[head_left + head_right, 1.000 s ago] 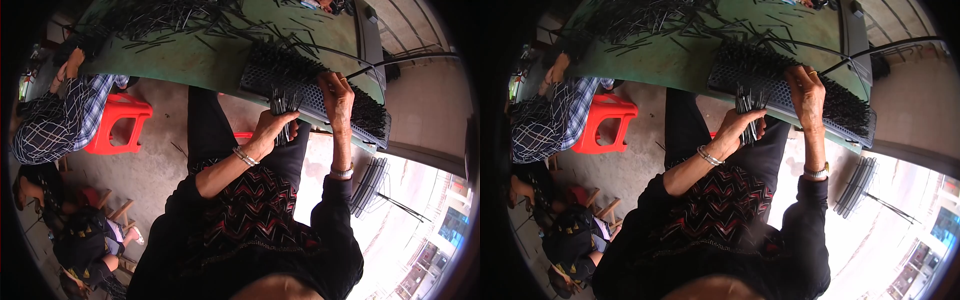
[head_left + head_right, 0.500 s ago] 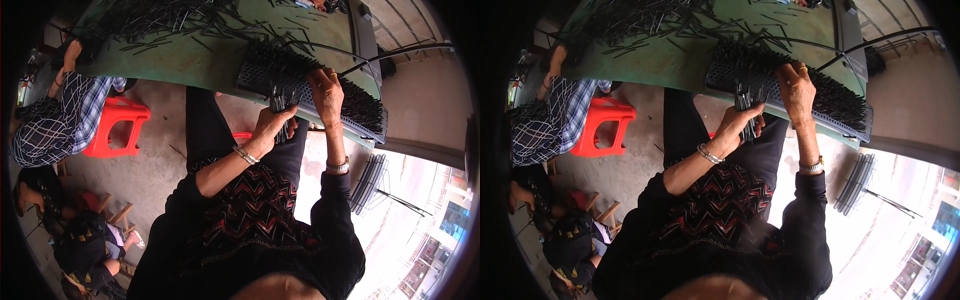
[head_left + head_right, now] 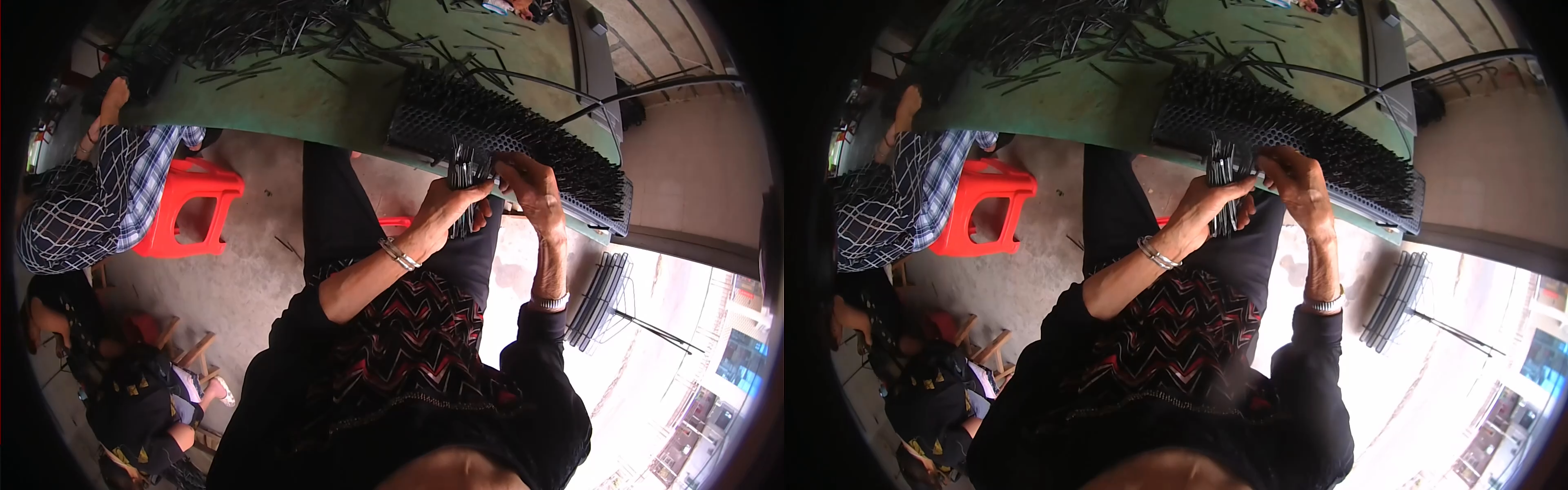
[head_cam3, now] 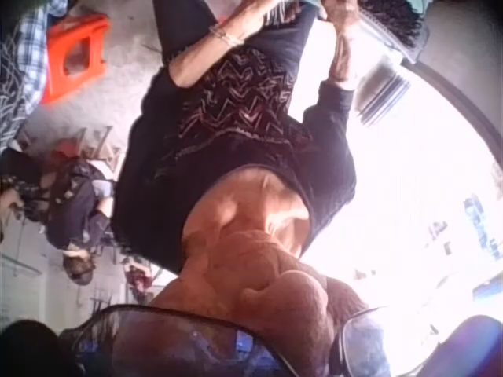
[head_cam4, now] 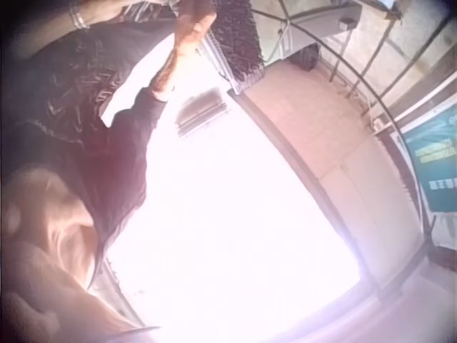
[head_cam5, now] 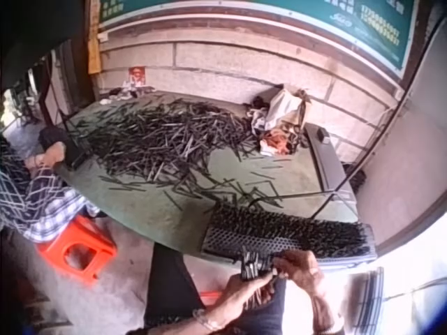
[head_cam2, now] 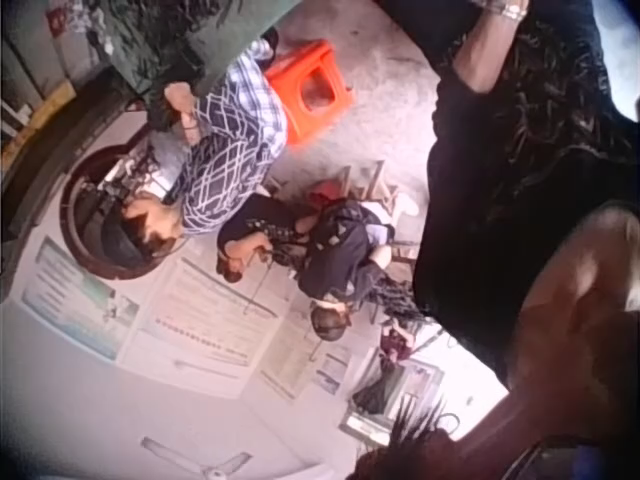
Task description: Inserting bundles of black bristles into a perforated base to assemble a brush.
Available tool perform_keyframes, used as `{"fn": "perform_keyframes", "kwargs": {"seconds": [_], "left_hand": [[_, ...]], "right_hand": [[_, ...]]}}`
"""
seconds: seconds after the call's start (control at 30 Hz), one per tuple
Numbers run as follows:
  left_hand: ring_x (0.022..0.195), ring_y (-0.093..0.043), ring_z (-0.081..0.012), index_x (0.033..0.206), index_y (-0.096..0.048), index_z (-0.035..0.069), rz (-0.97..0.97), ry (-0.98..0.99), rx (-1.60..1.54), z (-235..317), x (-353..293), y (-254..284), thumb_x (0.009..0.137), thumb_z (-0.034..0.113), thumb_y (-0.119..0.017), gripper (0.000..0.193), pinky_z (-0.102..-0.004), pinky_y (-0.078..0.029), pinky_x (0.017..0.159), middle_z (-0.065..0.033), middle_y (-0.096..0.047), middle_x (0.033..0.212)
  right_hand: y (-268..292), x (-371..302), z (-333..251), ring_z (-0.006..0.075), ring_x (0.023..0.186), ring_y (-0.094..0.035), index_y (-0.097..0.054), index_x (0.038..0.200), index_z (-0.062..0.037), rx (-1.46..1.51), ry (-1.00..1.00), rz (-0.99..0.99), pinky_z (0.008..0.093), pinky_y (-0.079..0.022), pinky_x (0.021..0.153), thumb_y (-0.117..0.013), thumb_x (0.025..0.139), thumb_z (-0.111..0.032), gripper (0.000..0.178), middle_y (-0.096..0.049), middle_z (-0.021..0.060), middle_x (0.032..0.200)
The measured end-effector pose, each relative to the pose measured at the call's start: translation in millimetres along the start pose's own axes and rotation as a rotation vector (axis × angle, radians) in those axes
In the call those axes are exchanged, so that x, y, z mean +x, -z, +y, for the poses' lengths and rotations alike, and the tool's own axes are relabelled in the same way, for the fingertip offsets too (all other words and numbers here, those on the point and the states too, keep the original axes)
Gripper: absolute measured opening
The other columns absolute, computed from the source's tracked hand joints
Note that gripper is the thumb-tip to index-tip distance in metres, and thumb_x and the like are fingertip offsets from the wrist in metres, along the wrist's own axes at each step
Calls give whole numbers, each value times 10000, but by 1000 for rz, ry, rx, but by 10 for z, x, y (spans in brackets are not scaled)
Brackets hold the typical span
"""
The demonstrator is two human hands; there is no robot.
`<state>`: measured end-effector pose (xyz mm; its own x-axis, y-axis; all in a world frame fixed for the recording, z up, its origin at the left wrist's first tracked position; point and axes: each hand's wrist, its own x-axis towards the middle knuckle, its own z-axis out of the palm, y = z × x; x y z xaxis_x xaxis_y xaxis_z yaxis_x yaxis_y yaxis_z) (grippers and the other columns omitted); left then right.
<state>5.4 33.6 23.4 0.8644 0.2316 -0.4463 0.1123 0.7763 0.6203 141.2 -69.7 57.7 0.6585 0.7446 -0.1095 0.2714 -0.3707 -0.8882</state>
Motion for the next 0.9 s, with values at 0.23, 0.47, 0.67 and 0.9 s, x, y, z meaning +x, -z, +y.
{"fn": "perform_keyframes", "kwargs": {"seconds": [0.23, 0.47, 0.67, 0.9], "left_hand": [[559, -593, -139, 948, -652, 10, 16, 96, 158, -3, 4, 3, 867, 281, -677, 284, -259, -463, 504, -95, -658, 739], [612, -618, -146, 975, -637, 30, -32, 53, 90, -22, 24, 16, 865, 312, -681, 306, -262, -480, 518, -93, -675, 808], [691, -650, -170, 965, -621, 50, 128, 137, 45, 16, 79, -22, 869, 326, -676, 297, -305, -537, 576, -89, -676, 837], [657, -642, -171, 929, -630, 45, 162, 126, -87, -189, 157, -52, 866, 267, -672, 234, -316, -539, 545, -91, -675, 813]], "right_hand": [[26, -30, -23, 109, 628, -567, -663, 924, 46, 150, -73, 31, 253, -468, 584, -620, 881, -115, 173, -618, 59, 721], [126, -29, -27, 127, 681, -626, -644, 941, 39, 221, -101, 17, 252, -511, 660, -606, 888, -83, 138, -635, 65, 782], [237, -9, -120, 116, 722, -640, -632, 966, 34, 130, 127, 378, 258, -519, 703, -585, 914, -101, 151, -661, 63, 783], [193, 187, 37, 103, 674, -623, -633, 931, -21, -230, 264, 587, 246, -476, 627, -570, 896, -37, 74, -667, 71, 740]]}}
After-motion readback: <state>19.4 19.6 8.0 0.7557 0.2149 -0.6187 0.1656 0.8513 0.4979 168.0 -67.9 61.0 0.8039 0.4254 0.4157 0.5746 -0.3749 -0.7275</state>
